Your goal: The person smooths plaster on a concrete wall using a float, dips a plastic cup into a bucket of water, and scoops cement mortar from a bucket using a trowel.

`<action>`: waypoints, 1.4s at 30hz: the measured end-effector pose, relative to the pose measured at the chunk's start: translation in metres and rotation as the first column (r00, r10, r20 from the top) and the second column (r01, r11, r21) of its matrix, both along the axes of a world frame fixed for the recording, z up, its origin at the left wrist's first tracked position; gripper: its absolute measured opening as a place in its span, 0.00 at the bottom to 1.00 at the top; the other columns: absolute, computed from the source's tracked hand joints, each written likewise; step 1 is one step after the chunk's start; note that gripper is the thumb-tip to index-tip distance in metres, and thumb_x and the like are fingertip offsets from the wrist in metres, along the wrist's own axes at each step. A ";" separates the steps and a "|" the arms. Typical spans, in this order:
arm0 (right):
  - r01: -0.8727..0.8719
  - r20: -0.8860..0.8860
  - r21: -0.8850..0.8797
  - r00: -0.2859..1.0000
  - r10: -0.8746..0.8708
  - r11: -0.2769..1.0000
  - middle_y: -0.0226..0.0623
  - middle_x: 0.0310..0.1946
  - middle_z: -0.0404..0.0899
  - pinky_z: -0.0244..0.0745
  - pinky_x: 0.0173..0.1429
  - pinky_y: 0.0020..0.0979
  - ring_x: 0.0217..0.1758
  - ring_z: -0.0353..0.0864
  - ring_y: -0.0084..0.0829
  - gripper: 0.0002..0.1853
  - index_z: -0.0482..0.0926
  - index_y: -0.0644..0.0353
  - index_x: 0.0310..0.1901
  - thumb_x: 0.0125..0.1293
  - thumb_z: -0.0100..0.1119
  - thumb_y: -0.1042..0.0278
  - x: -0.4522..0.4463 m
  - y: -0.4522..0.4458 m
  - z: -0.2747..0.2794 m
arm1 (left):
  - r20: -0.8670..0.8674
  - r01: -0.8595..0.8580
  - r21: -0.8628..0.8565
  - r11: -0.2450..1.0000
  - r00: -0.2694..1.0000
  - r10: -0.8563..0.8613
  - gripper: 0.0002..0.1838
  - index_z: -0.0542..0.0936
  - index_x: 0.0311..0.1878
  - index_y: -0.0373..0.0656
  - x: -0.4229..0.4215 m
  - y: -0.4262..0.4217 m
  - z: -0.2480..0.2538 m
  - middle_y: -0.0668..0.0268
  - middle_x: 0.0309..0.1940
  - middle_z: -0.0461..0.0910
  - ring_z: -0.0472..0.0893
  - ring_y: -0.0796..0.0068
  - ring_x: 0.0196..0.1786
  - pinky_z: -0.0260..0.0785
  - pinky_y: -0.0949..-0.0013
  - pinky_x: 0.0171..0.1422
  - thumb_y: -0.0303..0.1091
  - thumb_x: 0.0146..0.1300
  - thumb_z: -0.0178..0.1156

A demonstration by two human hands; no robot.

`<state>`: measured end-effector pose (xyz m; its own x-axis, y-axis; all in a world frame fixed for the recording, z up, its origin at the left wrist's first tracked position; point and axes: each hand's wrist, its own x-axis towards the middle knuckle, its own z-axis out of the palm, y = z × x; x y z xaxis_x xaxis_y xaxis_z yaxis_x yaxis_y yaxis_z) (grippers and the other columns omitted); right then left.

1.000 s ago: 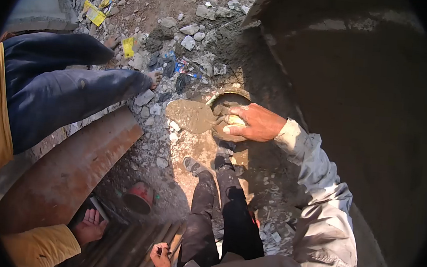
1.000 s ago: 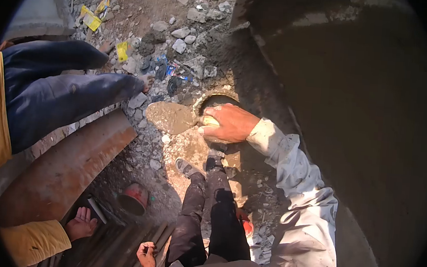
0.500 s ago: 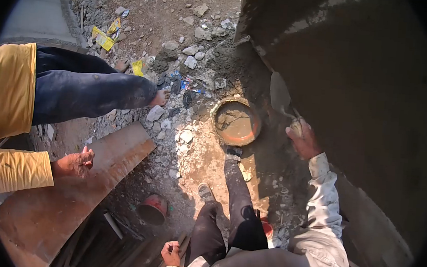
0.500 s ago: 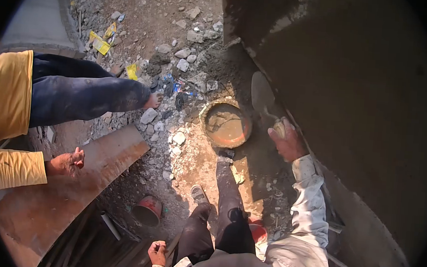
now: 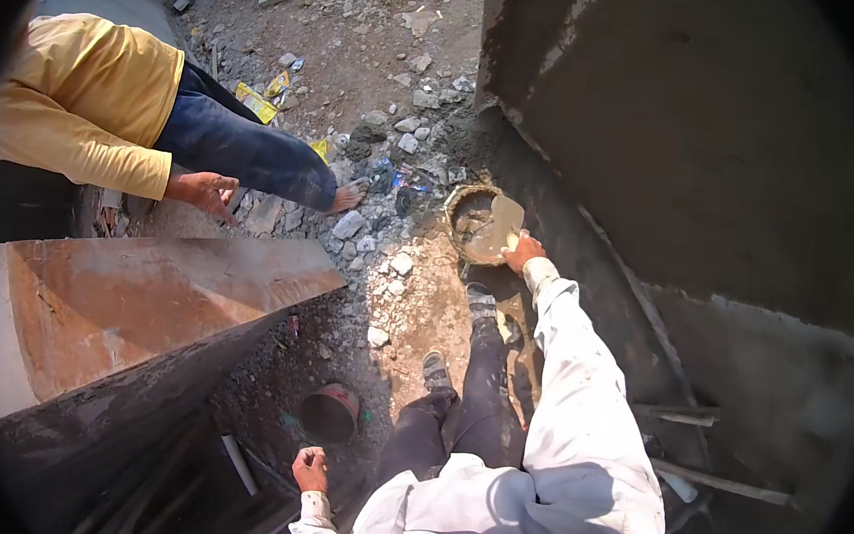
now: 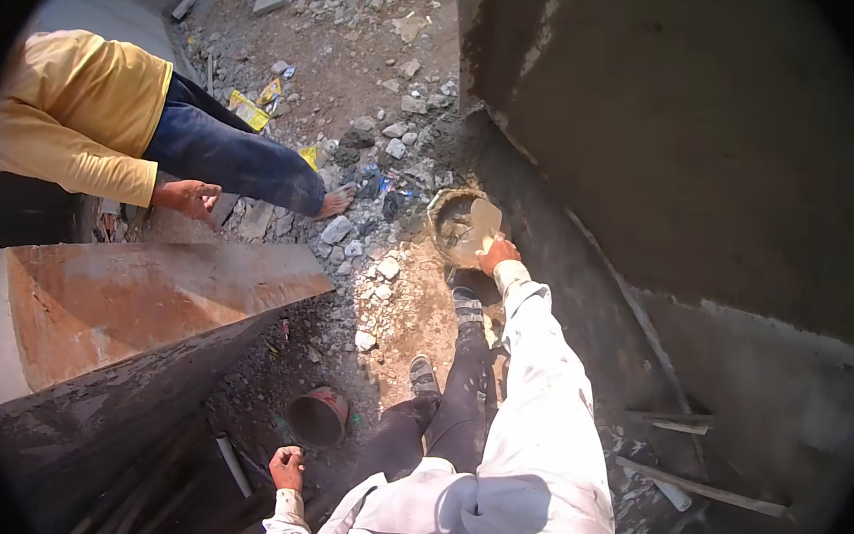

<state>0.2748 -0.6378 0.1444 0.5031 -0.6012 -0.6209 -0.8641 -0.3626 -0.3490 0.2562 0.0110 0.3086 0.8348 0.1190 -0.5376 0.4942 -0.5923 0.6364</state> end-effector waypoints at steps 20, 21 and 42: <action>-0.865 0.155 0.373 0.414 0.897 0.335 0.46 0.32 0.84 0.77 0.41 0.40 0.36 0.84 0.46 0.17 0.76 0.65 0.44 0.61 0.62 0.60 -0.002 0.526 -0.152 | -0.001 -0.632 0.136 0.763 0.770 0.638 0.05 0.80 0.37 0.39 -0.364 0.146 -0.068 0.64 0.28 0.81 0.80 0.76 0.31 0.73 0.68 0.39 0.29 0.60 0.62; -0.749 0.097 0.486 0.558 0.824 0.449 0.41 0.32 0.83 0.74 0.40 0.37 0.33 0.81 0.40 0.13 0.74 0.61 0.45 0.64 0.59 0.64 -0.006 0.577 -0.169 | -0.084 -0.708 0.164 0.687 0.684 0.725 0.02 0.79 0.36 0.40 -0.389 0.156 -0.069 0.65 0.28 0.80 0.79 0.77 0.30 0.73 0.69 0.36 0.27 0.61 0.60; -0.771 0.058 -0.266 -0.612 0.789 -0.578 0.46 0.47 0.83 0.62 0.71 0.46 0.55 0.81 0.43 0.17 0.82 0.52 0.49 0.59 0.53 0.60 0.018 0.959 -0.252 | -0.428 -0.975 0.174 0.140 0.053 0.902 0.06 0.82 0.36 0.37 -0.471 0.242 -0.072 0.63 0.32 0.82 0.83 0.73 0.35 0.79 0.71 0.34 0.28 0.57 0.62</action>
